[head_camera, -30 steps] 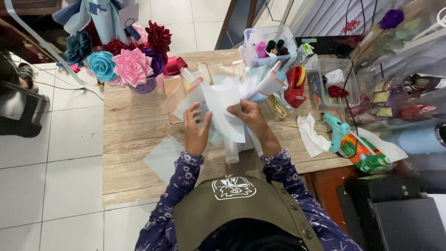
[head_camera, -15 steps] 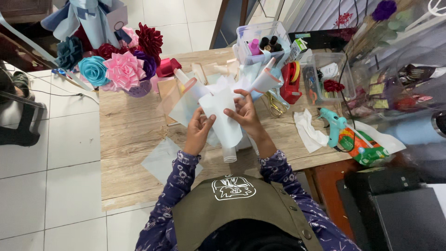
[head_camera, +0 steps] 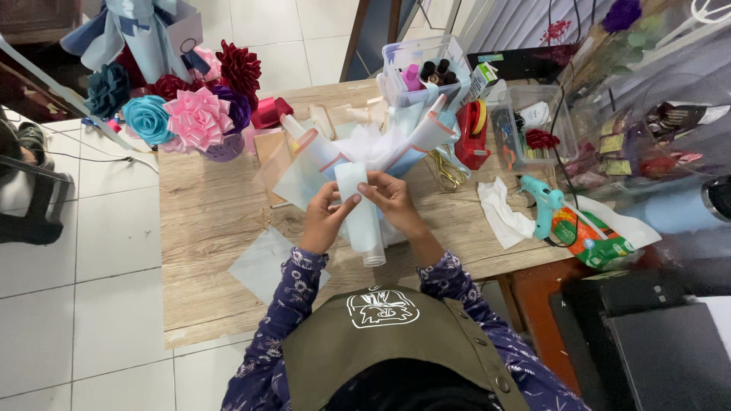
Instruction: The person wraps a bouquet with light blue and white paper, folding and securing the layers with tape. They repeatedly adjust the paper and tape to create a neat presentation.
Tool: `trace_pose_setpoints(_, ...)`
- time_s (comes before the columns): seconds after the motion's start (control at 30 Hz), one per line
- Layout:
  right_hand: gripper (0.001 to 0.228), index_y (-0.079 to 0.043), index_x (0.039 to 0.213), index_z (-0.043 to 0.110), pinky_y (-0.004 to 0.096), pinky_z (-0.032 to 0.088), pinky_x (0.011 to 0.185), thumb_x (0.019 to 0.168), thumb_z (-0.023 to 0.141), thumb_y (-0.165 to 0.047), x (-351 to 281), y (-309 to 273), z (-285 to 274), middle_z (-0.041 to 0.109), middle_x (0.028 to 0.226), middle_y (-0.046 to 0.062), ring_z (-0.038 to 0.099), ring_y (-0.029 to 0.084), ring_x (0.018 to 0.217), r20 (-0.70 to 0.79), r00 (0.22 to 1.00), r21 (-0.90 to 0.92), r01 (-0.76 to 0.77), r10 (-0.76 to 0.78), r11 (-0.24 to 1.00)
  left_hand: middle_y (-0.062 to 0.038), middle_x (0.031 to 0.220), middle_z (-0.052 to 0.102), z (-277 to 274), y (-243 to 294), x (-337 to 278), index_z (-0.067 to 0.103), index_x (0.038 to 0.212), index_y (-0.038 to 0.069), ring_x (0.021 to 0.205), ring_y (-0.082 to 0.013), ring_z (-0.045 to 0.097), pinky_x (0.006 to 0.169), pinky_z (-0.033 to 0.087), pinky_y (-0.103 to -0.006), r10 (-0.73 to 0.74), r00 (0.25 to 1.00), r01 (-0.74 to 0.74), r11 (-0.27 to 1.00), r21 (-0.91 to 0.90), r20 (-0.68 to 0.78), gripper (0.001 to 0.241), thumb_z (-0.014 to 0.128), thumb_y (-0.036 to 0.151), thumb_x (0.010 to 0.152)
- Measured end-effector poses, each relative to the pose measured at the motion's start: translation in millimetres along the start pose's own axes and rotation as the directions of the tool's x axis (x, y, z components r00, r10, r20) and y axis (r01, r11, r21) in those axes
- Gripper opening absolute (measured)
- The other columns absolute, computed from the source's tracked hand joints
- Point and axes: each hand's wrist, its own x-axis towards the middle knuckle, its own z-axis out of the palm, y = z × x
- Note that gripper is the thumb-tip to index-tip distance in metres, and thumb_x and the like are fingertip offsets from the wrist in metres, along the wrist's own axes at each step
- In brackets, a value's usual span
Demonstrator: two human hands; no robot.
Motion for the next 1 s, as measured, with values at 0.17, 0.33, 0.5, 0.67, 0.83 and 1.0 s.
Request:
trace_pose_setpoints(0.17, 0.017, -0.001, 0.105, 0.07, 0.026, 0.056, 0.078, 0.09, 0.071, -0.008, 2.9, -14.1, -1.6, 0.067, 0.098, 0.007, 0.063, 0.008, 0.09, 0.014, 0.999, -0.037, 0.035, -0.034, 0.999, -0.003, 0.093, 0.069, -2.8, 11.5, -3.1, 0.058, 0.125, 0.009, 0.089, -0.012, 0.069, 0.079, 0.056, -0.0261, -0.043, 0.999, 0.043, 0.999, -0.021, 0.016, 0.046, 0.077, 0.022, 0.086)
trace_pose_setpoints(0.33, 0.022, 0.0, 0.111, 0.069, 0.024, 0.056, 0.074, 0.088, 0.07, -0.003, 0.8, -20.5, 1.9, 0.068, 0.087, 0.004, 0.064, 0.006, 0.082, 0.001, 0.999, 0.049, 0.039, -0.039, 0.998, -0.007, 0.09, 0.073, -14.5, 11.4, -2.5, 0.055, 0.126, 0.007, 0.085, -0.0101, 0.067, 0.08, 0.056, -0.0273, -0.048, 0.999, 0.048, 0.998, -0.027, 0.017, 0.039, 0.07, 0.02, 0.093)
trace_pose_setpoints(0.5, 0.015, 0.0, 0.103, 0.071, 0.026, 0.056, 0.072, 0.089, 0.069, -0.004, 0.5, -17.5, -2.3, 0.069, 0.083, 0.005, 0.062, 0.006, 0.079, 0.049, 0.998, 0.002, 0.039, -0.039, 0.999, -0.009, 0.095, 0.072, -18.4, 23.1, -2.1, 0.068, 0.119, 0.006, 0.086, -0.0227, 0.073, 0.075, 0.058, -0.0328, 0.187, 0.982, -0.177, 0.958, 0.227, -0.02, 0.031, 0.074, 0.018, 0.091)
trace_pose_setpoints(0.67, 0.013, 0.0, 0.101, 0.072, 0.026, 0.055, 0.073, 0.089, 0.069, -0.005, -3.0, -26.8, -2.4, 0.068, 0.083, 0.003, 0.06, 0.005, 0.079, 0.071, 0.997, -0.012, 0.016, -0.015, 1.0, -0.013, 0.091, 0.071, -18.8, 19.5, 0.9, 0.063, 0.128, 0.007, 0.086, -0.0275, 0.073, 0.077, 0.058, -0.0381, 0.235, 0.972, -0.222, 0.937, 0.27, -0.017, 0.042, 0.074, 0.016, 0.089)
trace_pose_setpoints(0.83, 0.011, 0.0, 0.099, 0.072, 0.027, 0.055, 0.075, 0.091, 0.068, -0.006, -3.2, -30.4, -6.2, 0.067, 0.082, 0.003, 0.06, 0.006, 0.08, 0.103, 0.995, -0.01, -0.015, 0.016, 1.0, -0.008, 0.087, 0.073, -19.6, 19.8, 4.3, 0.064, 0.13, 0.014, 0.083, -0.0185, 0.072, 0.079, 0.057, -0.0335, 0.114, 0.993, -0.104, 0.963, 0.248, -0.024, 0.048, 0.078, 0.017, 0.085)
trace_pose_setpoints(1.0, 0.014, 0.002, 0.101, 0.071, 0.032, 0.054, 0.078, 0.089, 0.07, -0.005, -1.6, -32.8, -7.1, 0.067, 0.082, 0.005, 0.059, 0.007, 0.081, 0.092, 0.995, 0.006, -0.025, 0.024, 1.0, -0.005, 0.085, 0.074, -17.1, 3.2, 10.4, 0.07, 0.118, 0.011, 0.08, -0.0109, 0.071, 0.077, 0.057, -0.0259, 0.044, 0.997, -0.04, 0.996, 0.085, -0.056, 0.042, 0.084, 0.018, 0.08)
